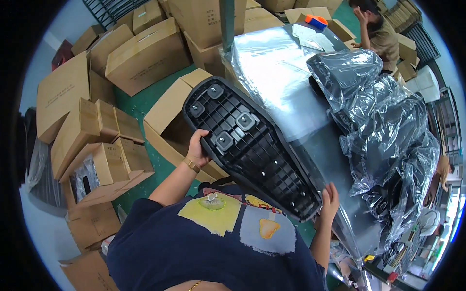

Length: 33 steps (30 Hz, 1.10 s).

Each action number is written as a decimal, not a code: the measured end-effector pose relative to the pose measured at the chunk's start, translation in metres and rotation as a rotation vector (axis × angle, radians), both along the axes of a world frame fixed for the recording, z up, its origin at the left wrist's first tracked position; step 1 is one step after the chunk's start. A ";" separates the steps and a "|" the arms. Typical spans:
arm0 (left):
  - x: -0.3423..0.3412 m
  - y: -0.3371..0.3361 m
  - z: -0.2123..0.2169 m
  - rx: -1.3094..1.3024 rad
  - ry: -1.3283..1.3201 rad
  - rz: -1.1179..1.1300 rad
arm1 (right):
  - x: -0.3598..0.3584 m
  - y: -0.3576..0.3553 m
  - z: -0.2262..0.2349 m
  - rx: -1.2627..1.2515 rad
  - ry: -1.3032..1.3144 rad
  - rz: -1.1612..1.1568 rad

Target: Packing black cushioned vehicle seats into protective plastic bags and placing them into cardboard boxes for shipping.

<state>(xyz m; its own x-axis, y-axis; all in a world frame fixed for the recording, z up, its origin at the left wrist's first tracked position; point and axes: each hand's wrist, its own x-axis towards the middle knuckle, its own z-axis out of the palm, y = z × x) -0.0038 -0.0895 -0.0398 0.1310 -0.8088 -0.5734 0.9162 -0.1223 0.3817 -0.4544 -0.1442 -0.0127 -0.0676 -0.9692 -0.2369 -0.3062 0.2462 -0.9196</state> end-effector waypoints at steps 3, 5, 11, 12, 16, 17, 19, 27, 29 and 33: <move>-0.028 -0.017 0.000 -0.014 -0.042 -0.155 | 0.052 -0.042 0.032 -0.007 -0.042 0.398; -0.054 -0.028 0.013 -0.028 -0.051 -0.230 | 0.084 -0.063 0.034 -0.074 -0.061 0.685; -0.092 -0.041 0.050 -0.150 -0.218 -0.714 | 0.034 -0.087 -0.005 0.253 -0.259 0.619; -0.092 -0.041 0.047 -0.218 -0.186 -0.763 | 0.018 -0.076 -0.017 0.264 -0.325 0.528; -0.083 -0.086 0.029 -0.213 -0.226 -0.799 | -0.034 -0.035 -0.067 0.275 -0.506 0.309; -0.084 -0.108 0.013 -0.228 -0.363 -0.737 | -0.049 -0.025 -0.085 0.305 -0.496 0.228; -0.089 -0.155 -0.028 -0.277 -0.999 -0.613 | -0.063 -0.012 -0.100 0.350 -0.493 0.148; -0.174 -0.263 -0.025 -0.250 -2.054 -0.771 | -0.091 0.005 -0.103 0.429 -0.541 0.075; -0.180 -0.270 -0.031 -0.177 -2.168 -0.810 | -0.098 0.008 -0.105 0.454 -0.570 0.063; -0.169 -0.283 -0.046 -0.188 -2.105 -0.817 | -0.099 0.003 -0.098 0.532 -0.579 0.020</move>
